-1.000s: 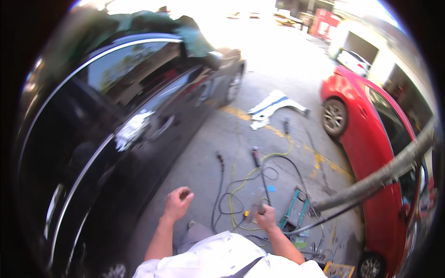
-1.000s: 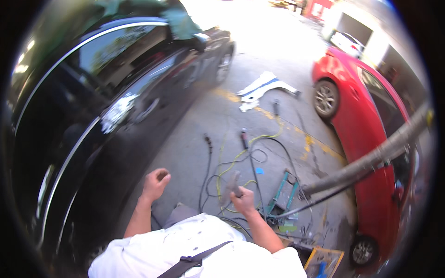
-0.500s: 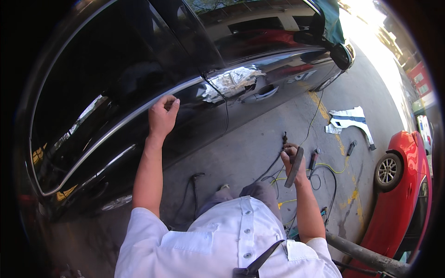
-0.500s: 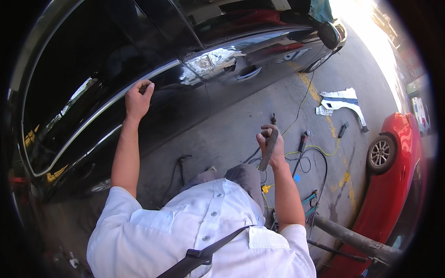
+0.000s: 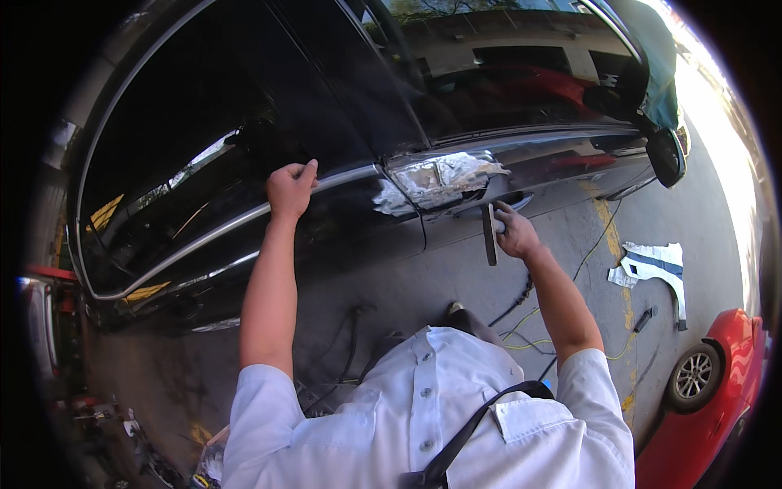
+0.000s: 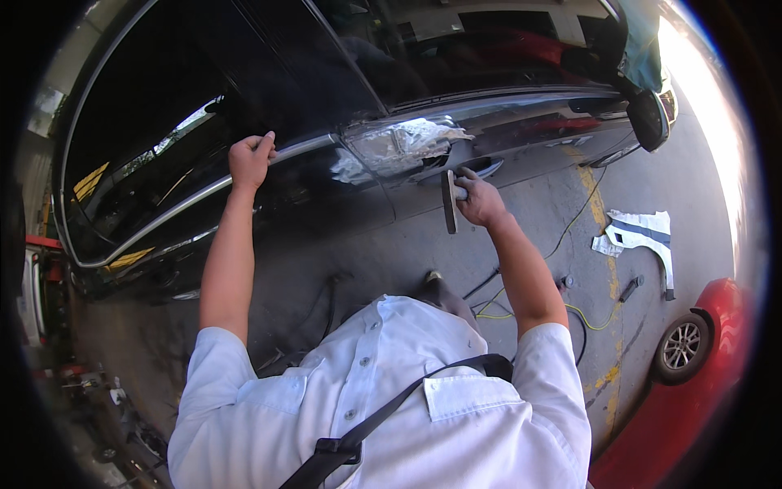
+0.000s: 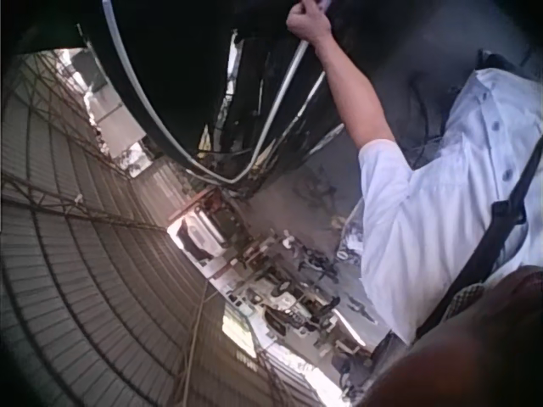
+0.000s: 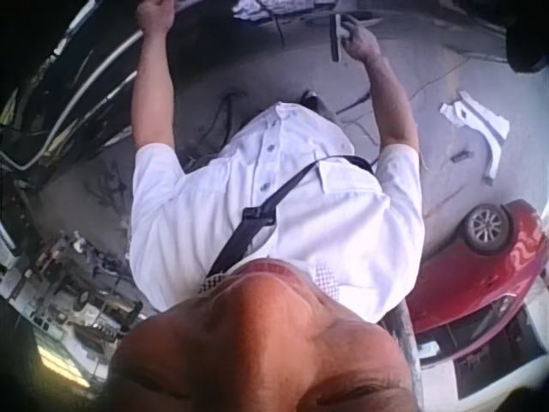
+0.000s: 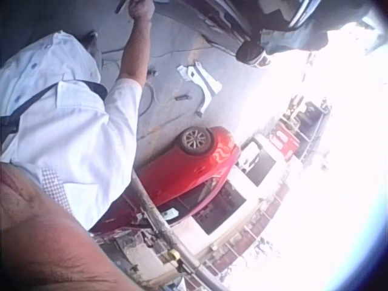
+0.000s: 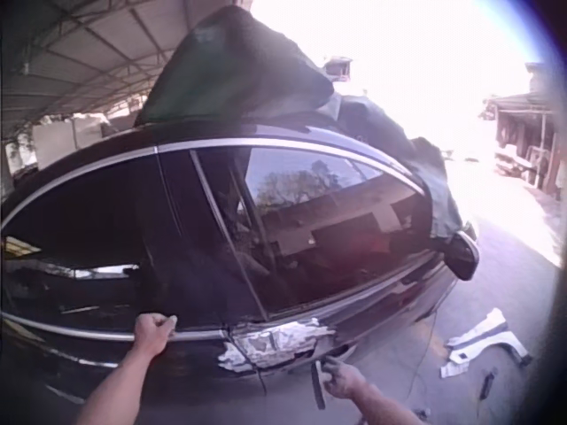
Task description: The person uses a heat gun and a metal rod to apply heat and pressure to a dented area on a car door. They then use a hammer to tap the metal and smooth the surface. The person repeatedly switches between heating and hammering to gradually reshape the panel.
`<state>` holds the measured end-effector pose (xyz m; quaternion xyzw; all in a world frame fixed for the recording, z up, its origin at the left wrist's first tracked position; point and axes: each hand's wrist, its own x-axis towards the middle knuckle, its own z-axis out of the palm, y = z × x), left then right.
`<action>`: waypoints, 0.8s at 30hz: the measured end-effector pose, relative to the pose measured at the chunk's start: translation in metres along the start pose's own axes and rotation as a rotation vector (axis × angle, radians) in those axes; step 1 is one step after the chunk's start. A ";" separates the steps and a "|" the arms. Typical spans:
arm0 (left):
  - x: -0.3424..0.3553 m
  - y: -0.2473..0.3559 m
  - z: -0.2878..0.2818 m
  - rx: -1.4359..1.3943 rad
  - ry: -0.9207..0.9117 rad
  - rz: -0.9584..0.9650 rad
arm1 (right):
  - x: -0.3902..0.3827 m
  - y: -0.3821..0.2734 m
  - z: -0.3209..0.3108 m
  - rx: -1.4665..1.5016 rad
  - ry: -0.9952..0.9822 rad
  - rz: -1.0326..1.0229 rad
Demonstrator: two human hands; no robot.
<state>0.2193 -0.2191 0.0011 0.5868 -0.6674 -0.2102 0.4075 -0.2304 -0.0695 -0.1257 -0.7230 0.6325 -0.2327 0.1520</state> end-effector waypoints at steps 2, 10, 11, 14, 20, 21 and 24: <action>0.001 0.002 -0.003 -0.050 0.004 -0.030 | 0.002 0.006 0.006 0.016 -0.044 0.009; 0.012 0.032 0.002 -0.149 -0.082 -0.101 | -0.001 0.011 0.029 0.062 0.075 -0.033; 0.016 0.041 0.006 -0.144 -0.099 -0.088 | 0.000 0.011 0.029 0.114 0.070 -0.001; 0.043 0.076 0.019 -0.232 -0.159 -0.001 | -0.003 0.012 0.024 0.022 -0.045 0.124; 0.096 0.116 0.020 -0.428 -0.250 0.130 | -0.008 -0.008 0.005 0.068 -0.074 0.220; 0.100 0.115 0.020 -0.475 -0.267 0.224 | -0.011 -0.018 0.002 0.090 -0.100 0.286; 0.105 0.104 0.019 -0.579 -0.352 0.421 | -0.031 -0.058 -0.013 0.242 0.078 0.292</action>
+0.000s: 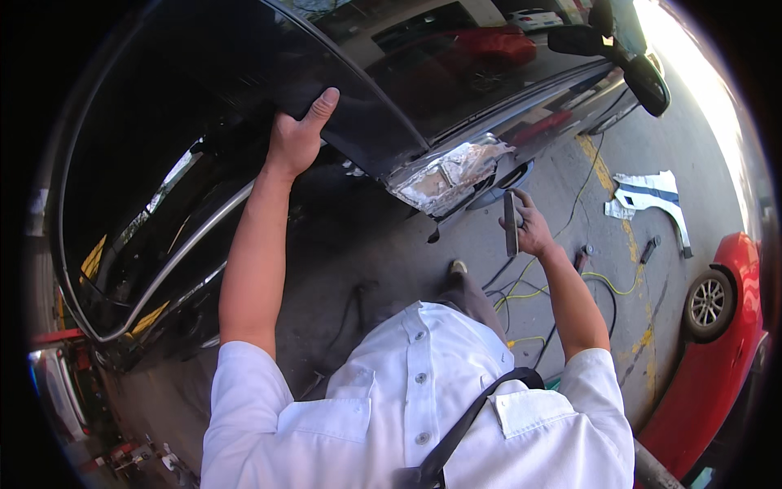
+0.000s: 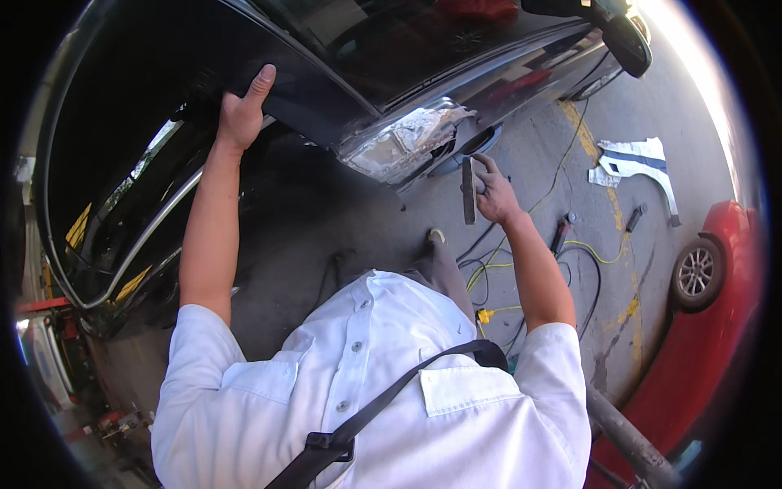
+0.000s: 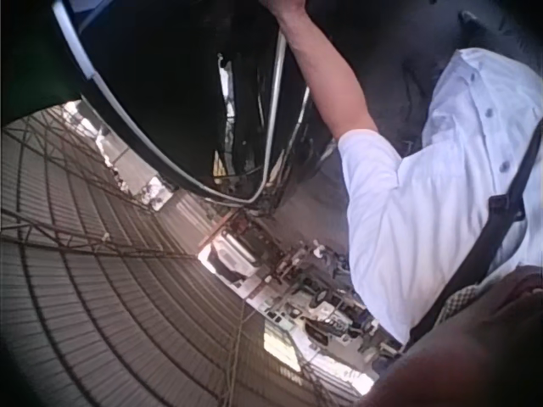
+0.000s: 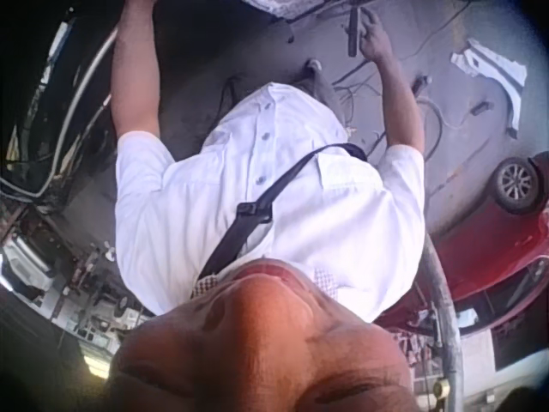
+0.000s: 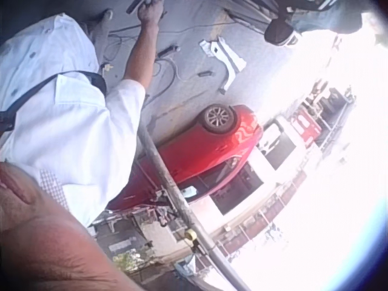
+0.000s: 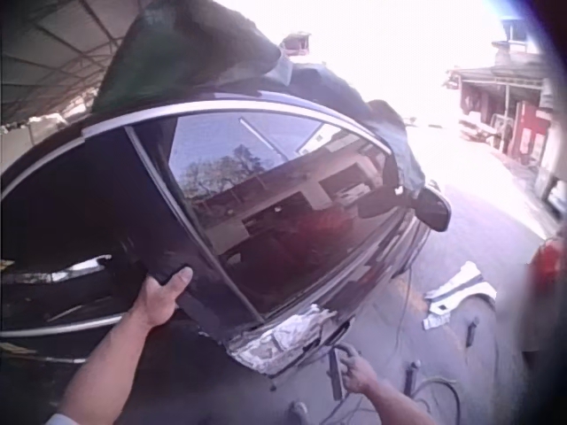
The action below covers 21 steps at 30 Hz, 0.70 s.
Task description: The person uses a heat gun and a metal rod to apply heat and pressure to a dented area on a car door. They then use a hammer to tap the metal and smooth the surface. The person repeatedly switches between heating and hammering to gradually reshape the panel.
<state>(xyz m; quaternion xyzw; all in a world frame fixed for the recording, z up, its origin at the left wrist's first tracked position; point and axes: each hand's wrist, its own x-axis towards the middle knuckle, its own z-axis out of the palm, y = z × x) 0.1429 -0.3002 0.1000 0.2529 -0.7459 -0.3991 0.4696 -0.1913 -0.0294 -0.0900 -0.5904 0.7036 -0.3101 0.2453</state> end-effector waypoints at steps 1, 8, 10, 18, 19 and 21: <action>-0.001 -0.005 -0.002 -0.018 -0.030 -0.004 | -0.013 -0.016 0.000 -0.031 0.072 0.078; -0.010 -0.030 -0.005 -0.080 -0.219 -0.021 | -0.070 -0.147 -0.011 0.227 0.231 0.317; -0.009 -0.034 -0.003 -0.101 -0.211 -0.064 | -0.084 -0.174 0.005 0.429 0.418 -0.038; 0.013 -0.055 -0.006 -0.439 -0.295 -0.369 | -0.112 -0.179 0.087 1.202 -0.073 0.242; 0.011 -0.059 -0.005 -0.376 -0.289 -0.346 | -0.107 -0.178 0.091 1.149 -0.040 0.162; 0.007 -0.065 -0.001 -0.544 -0.282 -0.410 | -0.095 -0.181 0.099 0.867 0.136 0.094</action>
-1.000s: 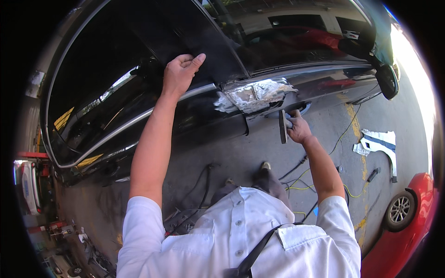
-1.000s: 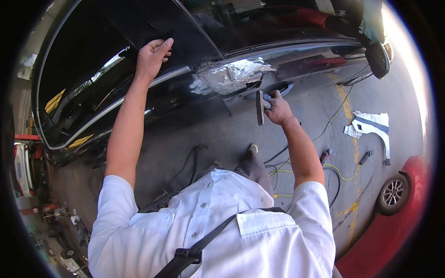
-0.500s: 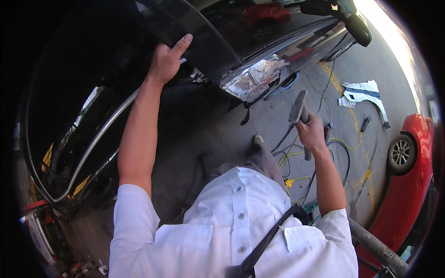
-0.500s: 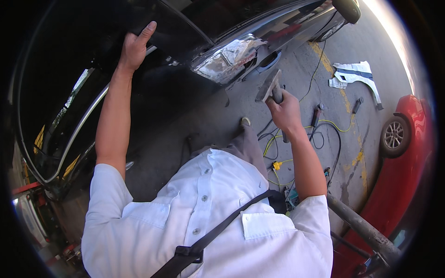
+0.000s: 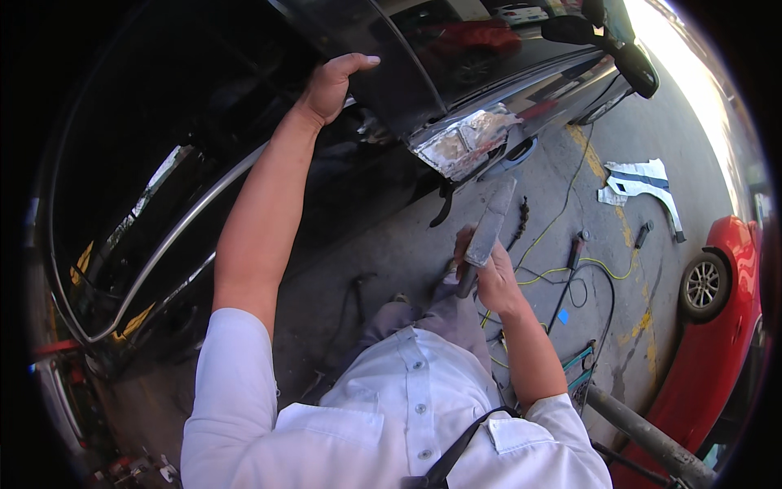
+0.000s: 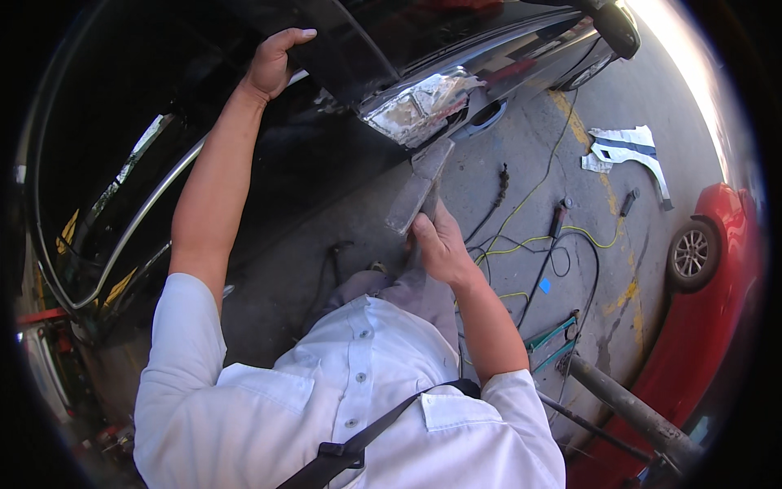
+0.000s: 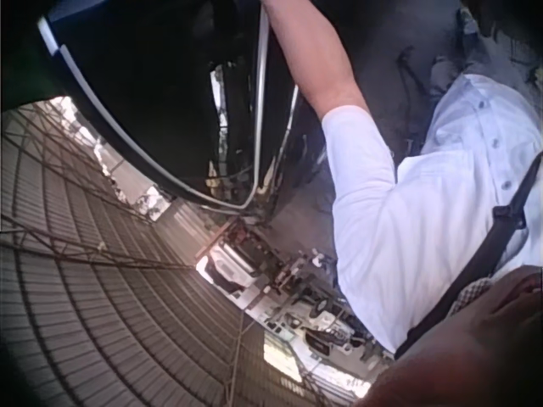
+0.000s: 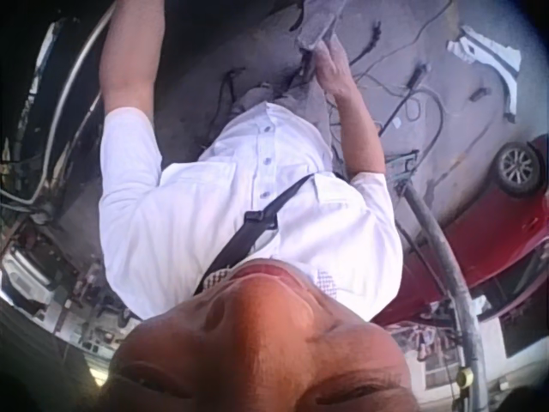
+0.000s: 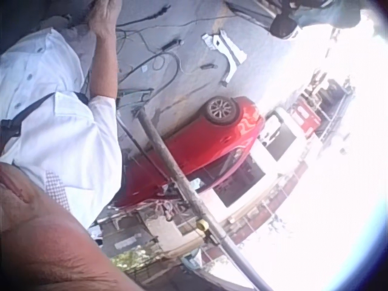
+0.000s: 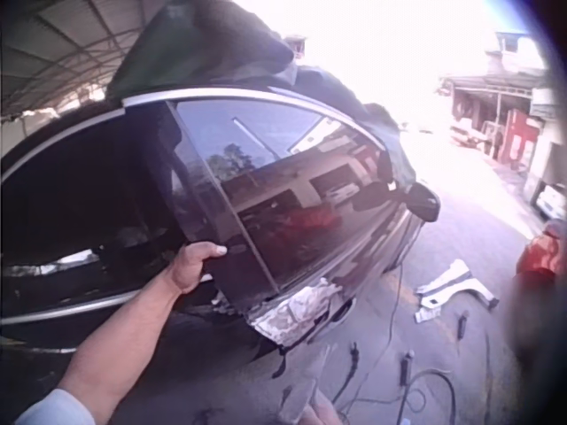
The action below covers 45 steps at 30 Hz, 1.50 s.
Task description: The person uses a heat gun and a metal rod to apply heat and pressure to a dented area on a car door. They then use a hammer to tap the metal and smooth the surface. The person repeatedly switches between heating and hammering to gradually reshape the panel.
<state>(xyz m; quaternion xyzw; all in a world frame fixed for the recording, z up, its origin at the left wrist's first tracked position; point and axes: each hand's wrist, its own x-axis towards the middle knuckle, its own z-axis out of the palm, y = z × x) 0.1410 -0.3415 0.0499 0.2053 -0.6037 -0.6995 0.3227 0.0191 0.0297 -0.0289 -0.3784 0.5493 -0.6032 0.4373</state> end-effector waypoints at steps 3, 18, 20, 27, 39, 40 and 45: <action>-0.002 -0.008 0.003 -0.082 0.008 0.026 | 0.017 0.010 0.017 -0.384 0.283 -0.079; -0.003 -0.007 0.002 0.037 0.011 0.140 | 0.055 0.037 0.047 -0.437 0.300 -0.206; -0.003 -0.009 0.001 0.055 0.005 0.149 | 0.048 0.031 0.043 -0.327 0.264 -0.475; -0.006 -0.006 0.006 0.212 0.045 0.226 | 0.067 0.054 0.043 -0.556 0.259 -0.378; -0.011 0.002 0.019 0.152 0.069 0.213 | 0.065 0.037 0.039 -0.560 0.191 -0.061; -0.011 0.003 0.019 0.159 0.079 0.207 | 0.065 0.030 0.040 -0.558 0.211 -0.046; -0.014 0.006 0.023 0.247 0.115 0.207 | 0.051 -0.005 0.032 -0.628 0.395 -0.303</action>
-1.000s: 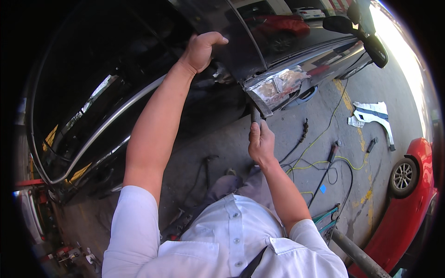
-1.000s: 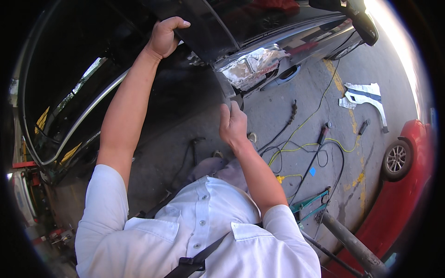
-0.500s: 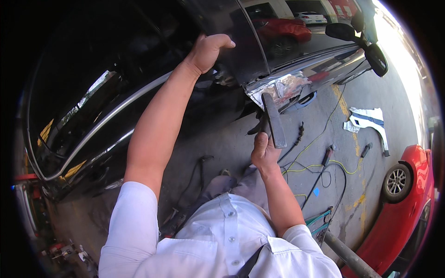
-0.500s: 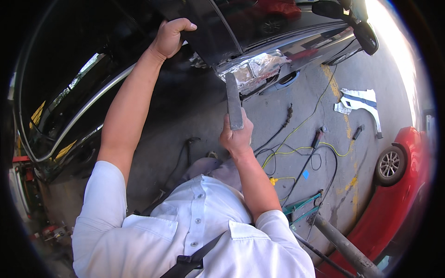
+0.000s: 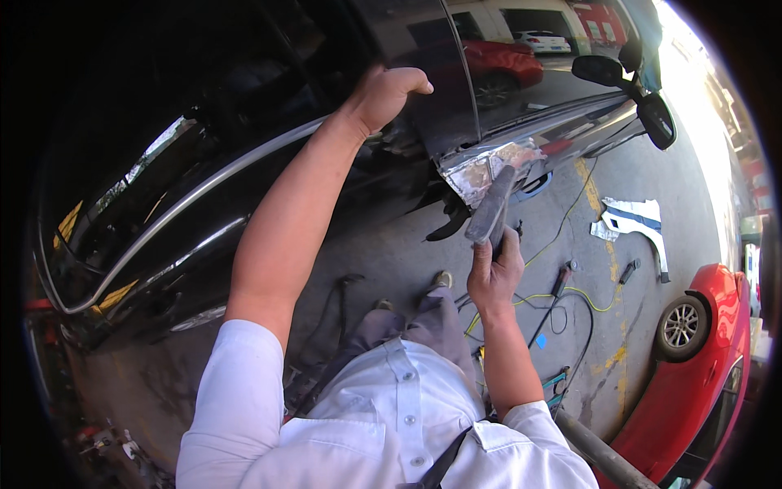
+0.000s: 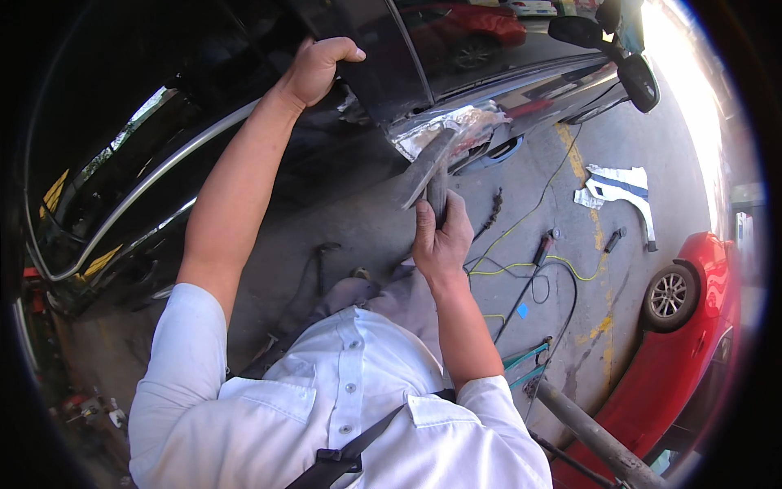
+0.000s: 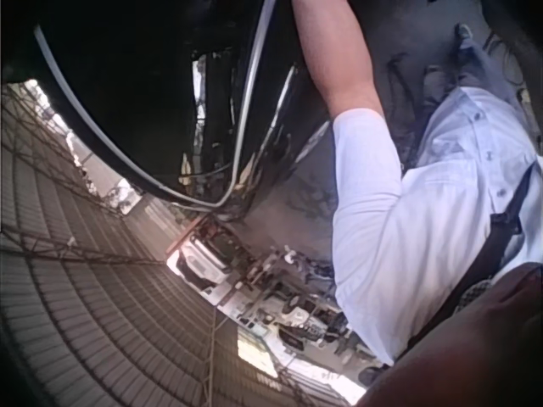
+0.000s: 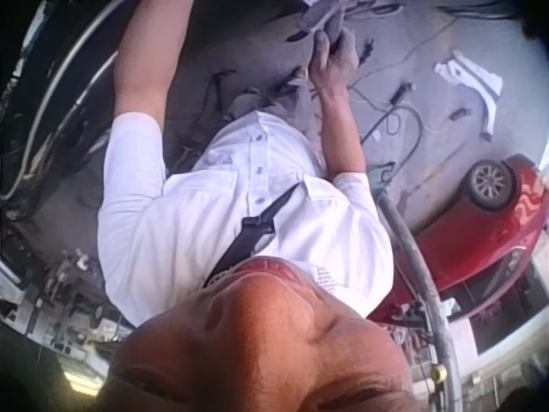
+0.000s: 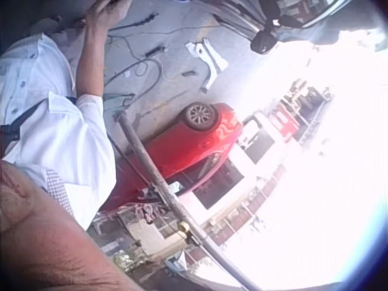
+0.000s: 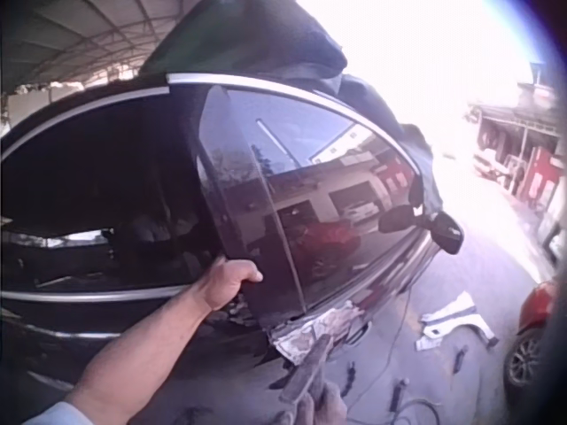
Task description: The person uses a heat gun and a metal rod to apply heat and pressure to a dented area on a car door. They then use a hammer to tap the metal and smooth the surface. The person repeatedly switches between heating and hammering to gradually reshape the panel.
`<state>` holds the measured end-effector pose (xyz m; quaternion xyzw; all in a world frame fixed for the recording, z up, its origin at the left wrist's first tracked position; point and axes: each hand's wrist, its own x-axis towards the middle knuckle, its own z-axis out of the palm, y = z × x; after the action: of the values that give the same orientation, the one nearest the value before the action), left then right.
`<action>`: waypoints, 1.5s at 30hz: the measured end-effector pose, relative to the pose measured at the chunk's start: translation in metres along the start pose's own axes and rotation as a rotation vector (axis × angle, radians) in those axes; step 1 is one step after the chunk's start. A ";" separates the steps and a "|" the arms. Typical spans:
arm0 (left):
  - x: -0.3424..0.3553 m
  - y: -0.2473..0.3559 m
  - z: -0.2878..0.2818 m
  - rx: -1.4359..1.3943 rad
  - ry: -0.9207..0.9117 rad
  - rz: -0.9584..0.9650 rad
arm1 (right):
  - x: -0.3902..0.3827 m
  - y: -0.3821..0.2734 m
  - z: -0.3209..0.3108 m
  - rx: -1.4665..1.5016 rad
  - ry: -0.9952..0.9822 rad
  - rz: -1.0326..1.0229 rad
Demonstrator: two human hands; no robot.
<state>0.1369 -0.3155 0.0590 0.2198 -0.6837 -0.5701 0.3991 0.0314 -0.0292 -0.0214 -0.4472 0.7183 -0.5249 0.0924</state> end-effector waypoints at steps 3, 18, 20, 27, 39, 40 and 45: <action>-0.002 0.005 0.001 0.032 -0.004 0.013 | 0.008 -0.002 -0.010 0.314 -0.161 0.149; -0.001 0.000 -0.001 0.036 -0.033 0.039 | 0.017 0.027 0.024 -0.041 0.007 -0.183; -0.002 0.000 -0.002 0.069 -0.019 0.046 | 0.017 0.029 0.019 -0.097 0.076 -0.204; 0.001 -0.002 -0.001 0.036 -0.037 0.091 | 0.006 0.043 0.023 -0.271 -0.118 -0.210; -0.002 0.006 0.000 0.066 -0.019 -0.001 | 0.017 0.007 -0.039 -0.068 -0.852 0.103; -0.001 0.005 0.000 0.081 -0.015 0.016 | 0.019 0.001 -0.036 0.120 -0.878 0.055; -0.001 0.002 0.001 0.042 -0.008 0.021 | 0.030 -0.008 -0.017 -0.232 -0.597 -0.162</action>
<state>0.1375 -0.3134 0.0604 0.2185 -0.6996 -0.5521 0.3976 0.0077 -0.0400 0.0029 -0.6445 0.6767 -0.2909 0.2050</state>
